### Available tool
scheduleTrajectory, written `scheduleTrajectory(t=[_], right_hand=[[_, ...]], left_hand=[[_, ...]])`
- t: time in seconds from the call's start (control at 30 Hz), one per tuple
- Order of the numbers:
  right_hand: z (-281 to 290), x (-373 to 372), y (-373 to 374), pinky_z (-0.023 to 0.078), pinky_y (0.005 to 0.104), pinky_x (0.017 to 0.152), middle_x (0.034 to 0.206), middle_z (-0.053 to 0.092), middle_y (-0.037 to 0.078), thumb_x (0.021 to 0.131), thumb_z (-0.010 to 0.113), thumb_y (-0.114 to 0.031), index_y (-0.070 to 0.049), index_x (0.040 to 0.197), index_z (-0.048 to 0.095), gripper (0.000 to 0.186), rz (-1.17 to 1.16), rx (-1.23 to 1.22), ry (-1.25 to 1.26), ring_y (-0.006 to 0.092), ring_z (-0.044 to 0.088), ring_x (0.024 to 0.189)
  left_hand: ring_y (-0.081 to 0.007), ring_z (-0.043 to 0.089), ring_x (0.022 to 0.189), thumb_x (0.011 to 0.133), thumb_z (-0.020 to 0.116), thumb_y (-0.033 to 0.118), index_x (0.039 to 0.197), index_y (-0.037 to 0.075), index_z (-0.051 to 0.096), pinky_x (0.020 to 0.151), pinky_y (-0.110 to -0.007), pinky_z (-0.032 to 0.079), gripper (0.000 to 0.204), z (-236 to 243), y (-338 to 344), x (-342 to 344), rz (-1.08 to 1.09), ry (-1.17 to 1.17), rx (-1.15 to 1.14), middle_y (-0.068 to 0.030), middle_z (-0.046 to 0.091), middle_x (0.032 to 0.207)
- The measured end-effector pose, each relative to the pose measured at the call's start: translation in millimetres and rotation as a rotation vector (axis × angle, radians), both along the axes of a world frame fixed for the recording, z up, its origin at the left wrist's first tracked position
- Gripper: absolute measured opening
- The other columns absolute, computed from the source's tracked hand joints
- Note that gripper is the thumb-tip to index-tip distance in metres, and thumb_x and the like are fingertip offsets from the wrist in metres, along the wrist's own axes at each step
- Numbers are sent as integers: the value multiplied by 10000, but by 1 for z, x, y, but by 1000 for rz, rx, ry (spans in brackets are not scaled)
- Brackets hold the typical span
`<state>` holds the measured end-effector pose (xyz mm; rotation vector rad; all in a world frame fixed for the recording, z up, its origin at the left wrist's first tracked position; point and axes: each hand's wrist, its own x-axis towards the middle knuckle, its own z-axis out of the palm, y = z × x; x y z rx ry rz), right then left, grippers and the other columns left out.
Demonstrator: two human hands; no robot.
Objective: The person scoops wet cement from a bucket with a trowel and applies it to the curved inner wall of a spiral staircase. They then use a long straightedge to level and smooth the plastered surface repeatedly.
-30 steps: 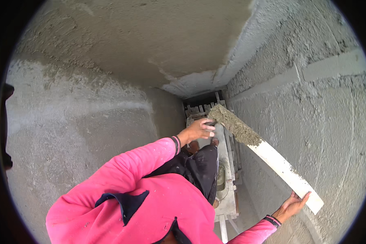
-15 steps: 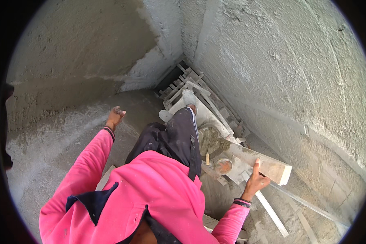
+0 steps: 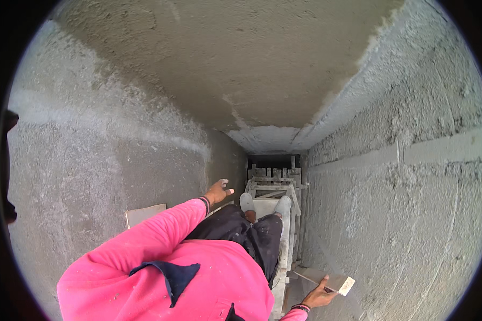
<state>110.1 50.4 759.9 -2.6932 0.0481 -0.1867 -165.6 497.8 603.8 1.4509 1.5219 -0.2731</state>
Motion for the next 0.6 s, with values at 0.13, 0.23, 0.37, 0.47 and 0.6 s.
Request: scheduleTrajectory(t=[0.13, 0.23, 0.37, 0.47, 0.6], right_hand=[[48, 63, 120, 550, 457, 804, 1105, 681, 276, 862, 783, -425, 155, 1191, 582, 696, 166, 210, -6, 346, 696, 936], [61, 91, 230, 567, 413, 786, 1140, 661, 245, 873, 774, -422, 126, 1229, 567, 685, 265, 722, 102, 303, 694, 930], [57, 104, 381, 606, 375, 790, 1174, 631, 213, 894, 765, -362, 131, 1218, 533, 634, 427, 981, 393, 265, 689, 923], [31, 89, 495, 607, 371, 799, 1148, 636, 192, 900, 759, -353, 113, 1185, 556, 584, 521, 1106, 596, 254, 686, 925], [-31, 62, 598, 614, 377, 832, 1152, 622, 181, 890, 770, -331, 104, 1182, 555, 567, 617, 1176, 740, 247, 674, 967]], left_hand=[[-331, 552, 1277, 911, 717, 426, 1410, 38, 516, 1074, -443, 426, 663, 6, -12, -9, 287, -101, -92, -155, 593, 1364], [-366, 557, 1258, 936, 664, 491, 1424, 34, 501, 1040, -520, 439, 689, 4, -3, -9, 593, -259, -386, -152, 574, 1390], [-446, 499, 1308, 937, 547, 655, 1562, 39, 254, 995, -565, 471, 925, -13, 64, 1, 1086, -630, -387, -243, 387, 1536], [-483, 450, 1337, 936, 498, 691, 1566, -27, 127, 1023, -595, 455, 1025, -22, 155, 3, 1325, -976, -269, -277, 304, 1565], [-498, 415, 1359, 994, 500, 550, 1568, -21, 64, 1058, -623, 434, 920, -51, 245, 6, 1667, -1435, -102, -280, 189, 1603]])
